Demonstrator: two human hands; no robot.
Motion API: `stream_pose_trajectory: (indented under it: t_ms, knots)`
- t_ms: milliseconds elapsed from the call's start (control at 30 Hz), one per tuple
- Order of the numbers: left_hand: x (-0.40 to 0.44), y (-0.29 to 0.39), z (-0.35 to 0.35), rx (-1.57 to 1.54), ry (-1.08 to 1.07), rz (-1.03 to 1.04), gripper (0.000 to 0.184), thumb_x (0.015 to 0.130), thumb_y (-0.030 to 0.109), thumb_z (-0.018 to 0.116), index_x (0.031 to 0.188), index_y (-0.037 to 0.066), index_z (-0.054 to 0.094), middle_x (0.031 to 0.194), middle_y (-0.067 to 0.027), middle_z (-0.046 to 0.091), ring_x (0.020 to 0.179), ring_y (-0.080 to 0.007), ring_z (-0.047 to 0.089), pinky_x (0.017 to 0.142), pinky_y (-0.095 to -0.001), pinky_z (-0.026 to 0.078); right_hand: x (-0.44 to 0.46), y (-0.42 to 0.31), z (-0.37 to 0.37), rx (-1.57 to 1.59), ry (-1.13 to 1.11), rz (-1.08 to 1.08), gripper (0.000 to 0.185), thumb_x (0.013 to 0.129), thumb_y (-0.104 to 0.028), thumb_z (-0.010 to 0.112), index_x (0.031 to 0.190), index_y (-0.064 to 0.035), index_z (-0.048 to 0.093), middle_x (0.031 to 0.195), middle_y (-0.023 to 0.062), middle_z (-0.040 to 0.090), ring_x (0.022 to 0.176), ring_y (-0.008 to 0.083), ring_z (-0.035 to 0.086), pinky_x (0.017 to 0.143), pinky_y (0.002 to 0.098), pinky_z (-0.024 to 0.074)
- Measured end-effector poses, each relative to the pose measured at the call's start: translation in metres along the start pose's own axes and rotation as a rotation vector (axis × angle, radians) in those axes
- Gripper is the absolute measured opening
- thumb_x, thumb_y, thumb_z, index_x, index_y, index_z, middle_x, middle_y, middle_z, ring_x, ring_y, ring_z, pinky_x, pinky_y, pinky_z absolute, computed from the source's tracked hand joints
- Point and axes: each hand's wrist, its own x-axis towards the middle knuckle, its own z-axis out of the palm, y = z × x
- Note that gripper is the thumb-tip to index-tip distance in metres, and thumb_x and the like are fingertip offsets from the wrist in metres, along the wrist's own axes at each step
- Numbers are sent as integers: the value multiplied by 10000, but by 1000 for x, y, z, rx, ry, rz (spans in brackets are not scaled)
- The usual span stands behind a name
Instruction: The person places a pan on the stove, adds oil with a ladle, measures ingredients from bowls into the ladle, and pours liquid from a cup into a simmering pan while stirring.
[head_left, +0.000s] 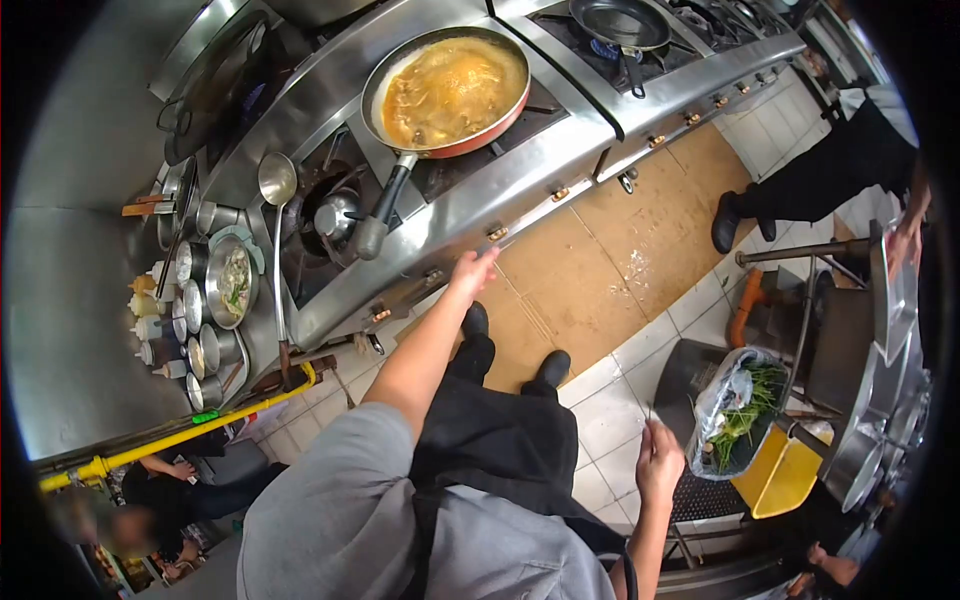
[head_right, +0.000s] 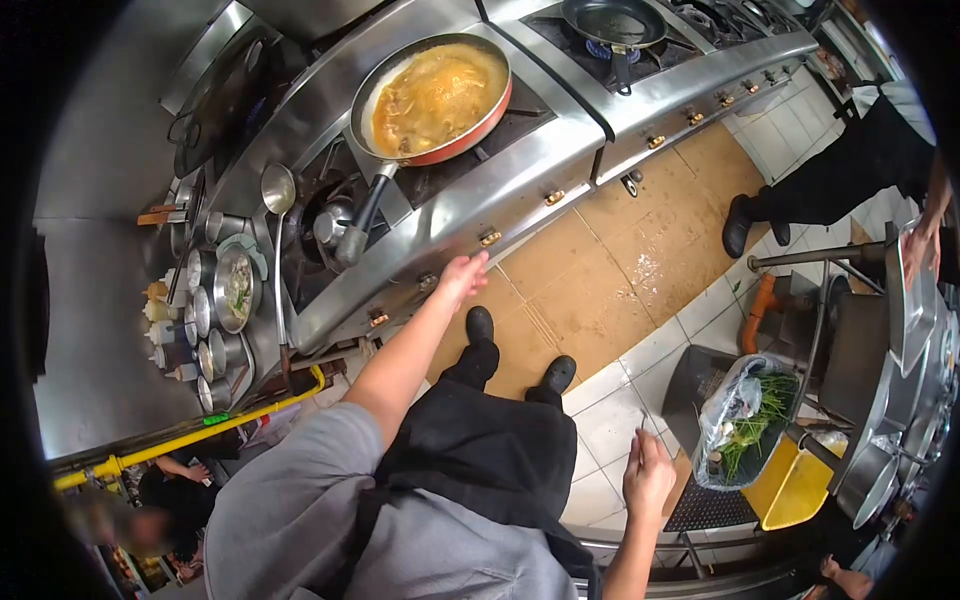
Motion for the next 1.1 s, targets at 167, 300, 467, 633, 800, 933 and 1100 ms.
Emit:
stream_pose_trajectory:
  t_ms: [167, 300, 467, 633, 800, 933, 1100]
  knots:
    - [29, 16, 24, -189, -78, -121, 799, 796, 604, 666, 1360, 68, 483, 1245, -140, 582, 1006, -209, 626, 870, -455, 451, -44, 68, 31, 8, -21, 84, 172, 922, -128, 576, 1026, -31, 673, 959, 171, 681, 853, 360, 656, 741, 427, 517]
    - [45, 6, 35, -316, -132, -105, 702, 834, 606, 622, 1358, 155, 504, 1379, -142, 503, 1146, -229, 582, 1006, -483, 356, -63, 88, 46, 16, -101, 170, 182, 930, -127, 570, 1043, -32, 677, 980, 180, 682, 869, 356, 663, 768, 417, 527]
    - [52, -1, 39, -420, -109, -83, 560, 906, 485, 602, 1340, 141, 518, 1324, -115, 563, 1142, -220, 593, 1001, -420, 378, -78, 104, 61, 62, -86, 213, 178, 929, -121, 576, 1039, -22, 676, 985, 186, 682, 877, 349, 668, 777, 408, 530]
    - [54, -3, 46, -374, 4, -61, 590, 880, 502, 631, 1326, 127, 539, 1336, -115, 561, 1135, -208, 599, 982, -398, 394, -80, 111, 66, 56, -97, 222, 169, 921, -113, 585, 1024, -19, 680, 961, 181, 688, 867, 345, 669, 771, 405, 528]
    - [55, 0, 52, -414, 10, -101, 642, 863, 513, 650, 1351, 119, 515, 1342, -120, 553, 1119, -203, 603, 984, -404, 390, -74, 110, 67, 66, -88, 227, 169, 918, -116, 589, 1019, -21, 684, 960, 180, 689, 864, 341, 671, 771, 402, 528]
    - [60, -2, 54, -456, 4, -78, 670, 822, 482, 705, 1299, 54, 511, 1275, -121, 582, 1026, -225, 641, 900, -414, 428, -71, 113, 70, 46, -114, 220, 173, 919, -128, 591, 1026, -32, 687, 955, 180, 687, 859, 344, 670, 764, 404, 528]
    - [53, 2, 50, -459, -53, -86, 639, 889, 509, 610, 1374, 116, 473, 1350, -121, 545, 1126, -209, 596, 1005, -409, 378, -68, 112, 70, 29, -120, 212, 176, 920, -144, 595, 1030, -46, 692, 941, 181, 684, 852, 351, 667, 759, 406, 528]
